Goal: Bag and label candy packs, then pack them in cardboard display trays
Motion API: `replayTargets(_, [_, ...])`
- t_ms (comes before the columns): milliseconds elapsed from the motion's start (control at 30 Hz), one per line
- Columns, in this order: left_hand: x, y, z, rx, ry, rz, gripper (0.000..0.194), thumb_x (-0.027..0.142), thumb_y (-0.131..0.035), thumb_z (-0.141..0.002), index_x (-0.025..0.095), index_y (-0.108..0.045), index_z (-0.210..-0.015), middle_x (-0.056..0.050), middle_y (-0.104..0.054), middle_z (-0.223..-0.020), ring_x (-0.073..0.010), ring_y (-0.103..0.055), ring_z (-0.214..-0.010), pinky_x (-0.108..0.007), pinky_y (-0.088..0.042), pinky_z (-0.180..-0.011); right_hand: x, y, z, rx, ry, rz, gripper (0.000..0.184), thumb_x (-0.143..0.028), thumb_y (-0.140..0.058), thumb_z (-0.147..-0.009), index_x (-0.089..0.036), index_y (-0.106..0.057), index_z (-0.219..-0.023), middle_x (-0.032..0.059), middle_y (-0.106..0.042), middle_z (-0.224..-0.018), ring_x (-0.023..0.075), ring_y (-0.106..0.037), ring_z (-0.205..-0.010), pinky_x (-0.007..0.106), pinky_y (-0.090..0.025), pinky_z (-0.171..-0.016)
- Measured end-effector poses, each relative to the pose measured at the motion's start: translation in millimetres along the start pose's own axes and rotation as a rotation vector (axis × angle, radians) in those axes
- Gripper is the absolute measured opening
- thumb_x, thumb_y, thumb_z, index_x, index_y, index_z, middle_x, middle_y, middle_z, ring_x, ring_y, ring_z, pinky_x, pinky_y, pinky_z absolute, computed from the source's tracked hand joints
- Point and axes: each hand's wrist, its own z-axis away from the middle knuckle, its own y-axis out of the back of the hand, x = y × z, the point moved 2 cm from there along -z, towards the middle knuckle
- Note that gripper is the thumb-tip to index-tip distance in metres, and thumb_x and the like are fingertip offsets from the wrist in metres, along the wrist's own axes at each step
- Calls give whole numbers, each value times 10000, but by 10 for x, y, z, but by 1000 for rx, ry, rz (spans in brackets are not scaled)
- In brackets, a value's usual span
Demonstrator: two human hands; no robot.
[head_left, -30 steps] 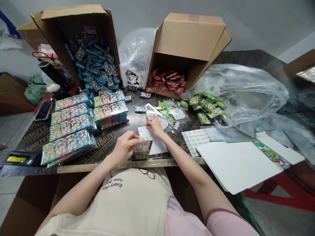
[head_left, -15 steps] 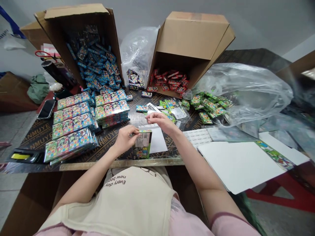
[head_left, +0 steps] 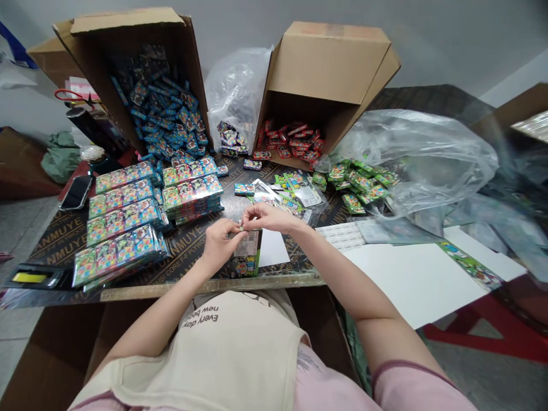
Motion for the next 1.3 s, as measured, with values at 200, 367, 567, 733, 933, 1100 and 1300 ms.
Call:
replayTargets(200, [28,-26,32,-114,-154,-204,139,217,-545,-906,187,-679,-933,-39,-628,-763,-157,-586,-737,-262,-460,-668,234,11,-96,170,-26,-9,163,-260,-636,-732,-160,-580,-848,-26,-598,-617,105,-512,-553,232,-393,-572])
replayTargets(367, [8,135,118,-119,-150,-304,217,217,-499,-929,210,-687,-1036,-40,-586,-809,-150,-560,-756,-260,-464,-674,617,236,-287,502,-173,687,165,-163,-553,-850,-160,-616,-1003,84,-673,-902,183,-615,-812,310,-445,-758])
replayTargets(567, [-290,527,218,-151,104,-660,221,265,-619,-841,162,-672,-1029,-115,-618,-932,-282,-587,-924,-472,-470,-892,1034,245,-438,482,-248,905,93,-136,-639,-797,-136,-680,-881,178,-632,-1053,326,-504,-1100,417,-361,-896])
replayTargets(733, [-486,279,302,-683,1,-623,684,190,-755,-699,223,-486,-1327,-152,-461,-1419,-365,-346,-1356,-643,-126,-1122,1130,197,-440,508,-299,962,191,-190,-603,-843,-162,-642,-1028,158,-628,-1107,300,-501,-1095,391,-341,-903])
replayTargets(933, [-601,-163,366,-1174,-70,-519,797,299,-886,-515,227,-532,-1226,-120,-570,-1210,-326,-493,-1178,-653,-131,-1090,1157,306,-392,565,-402,938,293,-319,-637,-840,-175,-642,-1095,124,-674,-1062,292,-536,-1070,346,-358,-834])
replayTargets(1100, [-590,-141,264,-1148,-21,-541,607,296,-886,-489,183,-580,-1001,-101,-616,-1034,-297,-570,-1008,-462,-394,-949,1176,352,-426,572,-410,899,308,-401,-481,-932,-194,-709,-933,112,-696,-954,274,-558,-1013,343,-343,-814])
replayTargets(1300, [-401,200,-41,-732,132,-98,439,165,-727,-714,216,-605,-1133,-15,-636,-879,-193,-609,-807,-286,-448,-731,1265,341,-477,587,-380,881,152,-213,-647,-779,-181,-699,-918,100,-696,-886,285,-529,-1010,383,-310,-851])
